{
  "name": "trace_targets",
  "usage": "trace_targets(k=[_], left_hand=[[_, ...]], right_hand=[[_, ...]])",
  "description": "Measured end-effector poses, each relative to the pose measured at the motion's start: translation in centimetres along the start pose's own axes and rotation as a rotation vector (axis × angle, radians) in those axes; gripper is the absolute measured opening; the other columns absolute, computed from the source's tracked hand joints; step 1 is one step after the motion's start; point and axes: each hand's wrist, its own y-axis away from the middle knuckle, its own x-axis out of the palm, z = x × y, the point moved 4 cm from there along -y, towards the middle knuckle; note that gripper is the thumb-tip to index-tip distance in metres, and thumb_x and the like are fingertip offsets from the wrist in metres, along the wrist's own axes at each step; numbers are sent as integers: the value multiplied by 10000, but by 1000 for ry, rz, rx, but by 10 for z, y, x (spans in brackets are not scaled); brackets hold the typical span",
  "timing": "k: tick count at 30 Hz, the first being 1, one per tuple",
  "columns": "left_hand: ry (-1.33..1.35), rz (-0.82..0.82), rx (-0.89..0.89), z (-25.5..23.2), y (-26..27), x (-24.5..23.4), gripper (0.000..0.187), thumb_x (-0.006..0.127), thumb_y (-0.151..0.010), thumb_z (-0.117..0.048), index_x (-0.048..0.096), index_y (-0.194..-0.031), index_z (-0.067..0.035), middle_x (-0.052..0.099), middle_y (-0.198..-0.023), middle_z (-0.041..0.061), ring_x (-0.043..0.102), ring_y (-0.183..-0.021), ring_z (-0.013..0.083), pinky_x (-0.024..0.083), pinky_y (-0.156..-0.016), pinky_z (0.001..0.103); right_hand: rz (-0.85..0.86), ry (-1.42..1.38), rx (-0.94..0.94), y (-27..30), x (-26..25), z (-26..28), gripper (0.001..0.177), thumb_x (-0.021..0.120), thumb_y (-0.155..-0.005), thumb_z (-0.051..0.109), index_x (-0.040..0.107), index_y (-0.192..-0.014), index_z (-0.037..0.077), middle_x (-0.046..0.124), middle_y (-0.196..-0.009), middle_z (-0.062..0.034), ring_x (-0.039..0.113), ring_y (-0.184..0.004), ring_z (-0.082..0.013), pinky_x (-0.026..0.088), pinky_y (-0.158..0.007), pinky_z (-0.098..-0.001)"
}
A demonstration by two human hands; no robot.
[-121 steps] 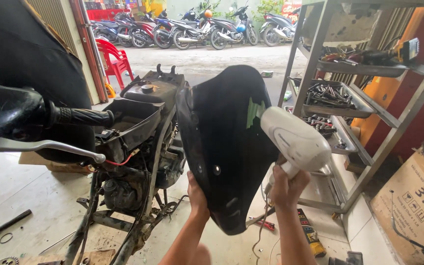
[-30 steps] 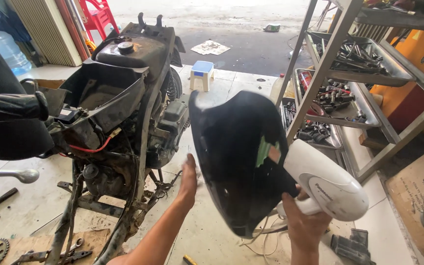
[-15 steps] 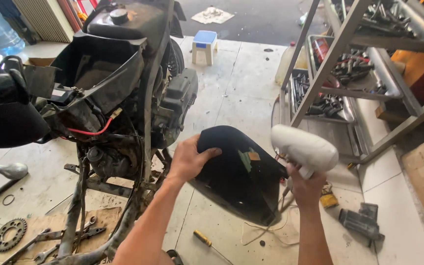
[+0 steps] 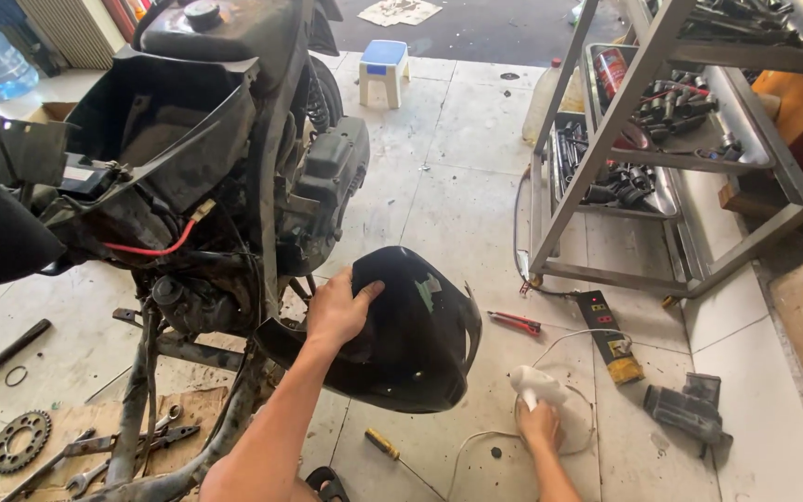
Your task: The person uses a hairdryer to heat a sticker on a black motorcycle part and then peels it off with their fingers. They continue to remove the sticker and any remaining residue from the part's surface.
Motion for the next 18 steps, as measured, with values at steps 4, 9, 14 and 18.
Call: trace_targets(k=[4,9,14,18], left_hand=[[-29,20,18,-11,-3,11,490,663,-904,-592,722,-1156,-176,772,-1073,170,698,-1122,383,563,-944,506],[-17,46,71,-18,-9,31,538,626,-929,-569,703,-1204,-112,754,-1100,234,678,-1146,433,540,-971,561],[29,29,104,-32,2,48,528,617,-966,-512,697,-1193,-41,735,-1097,292,665,-1135,491,531,-963,609],[72,16,102,-31,5,65,513,605,-983,-490,705,-1187,-31,745,-1062,272,672,-1102,498,542,-921,622]], right_hand=[[-53,61,-132,-6,-21,66,435,688,-902,473,753,-1199,162,725,-1192,-119,689,-1205,-346,565,-990,-471],[-518,-696,-889,115,-138,245,160,746,-925,108,774,-1082,92,708,-1003,-170,678,-1022,-385,515,-920,-464],[-420,-761,-829,159,-166,275,225,751,-914,163,775,-1122,82,727,-1044,-158,697,-1028,-375,534,-917,-463],[-380,-773,-713,143,-158,274,219,785,-895,259,809,-1083,148,740,-1011,-93,726,-1009,-321,548,-898,-416]])
